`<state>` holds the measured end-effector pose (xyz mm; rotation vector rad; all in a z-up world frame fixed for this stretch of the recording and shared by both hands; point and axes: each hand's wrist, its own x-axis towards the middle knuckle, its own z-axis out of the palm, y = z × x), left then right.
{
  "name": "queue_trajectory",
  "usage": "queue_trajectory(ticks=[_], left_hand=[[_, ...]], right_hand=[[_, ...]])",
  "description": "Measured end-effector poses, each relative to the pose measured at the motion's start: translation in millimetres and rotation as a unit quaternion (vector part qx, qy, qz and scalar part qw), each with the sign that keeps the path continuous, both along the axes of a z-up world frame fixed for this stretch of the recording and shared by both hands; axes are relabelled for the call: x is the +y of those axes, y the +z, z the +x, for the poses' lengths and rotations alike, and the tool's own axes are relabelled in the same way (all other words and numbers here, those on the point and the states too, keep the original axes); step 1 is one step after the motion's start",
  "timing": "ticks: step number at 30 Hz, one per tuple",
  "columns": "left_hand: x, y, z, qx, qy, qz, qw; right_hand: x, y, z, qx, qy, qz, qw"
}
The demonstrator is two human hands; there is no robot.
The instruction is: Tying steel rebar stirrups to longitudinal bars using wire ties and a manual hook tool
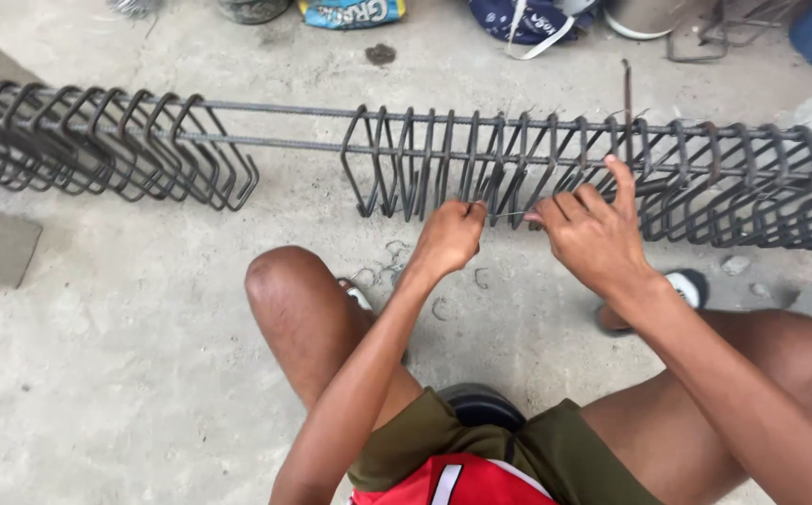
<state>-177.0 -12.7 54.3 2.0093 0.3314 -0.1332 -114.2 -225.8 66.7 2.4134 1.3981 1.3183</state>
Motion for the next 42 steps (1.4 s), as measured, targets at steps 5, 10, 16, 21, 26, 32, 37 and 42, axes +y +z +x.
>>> queue_trajectory(ticks=[5,10,16,21,26,32,37,42], left_hand=[[-3,-37,56,0.012,-0.007,-0.041,0.999],[13,-13,105,0.011,-0.046,-0.07,0.996],[53,-3,173,0.082,-0.081,-0.242,0.963],[83,-8,213,0.214,-0.131,-0.281,0.926],[108,-104,275,0.05,-0.026,0.155,0.986],[112,-100,269,-0.043,-0.089,0.296,0.95],[105,-85,259,-0.019,-0.165,0.258,0.952],[106,-87,274,0.028,-0.189,0.23,0.954]], right_hand=[[12,26,9,0.088,-0.149,-0.076,0.982],[10,6,54,0.007,-0.07,0.017,0.997],[26,42,84,0.055,-0.072,-0.013,0.996],[43,53,112,0.082,-0.077,-0.041,0.993],[56,25,140,0.139,-0.15,-0.163,0.965],[77,7,166,0.313,-0.167,-0.209,0.911],[93,-7,178,0.389,-0.144,-0.188,0.89],[105,-14,179,0.413,-0.143,-0.169,0.883]])
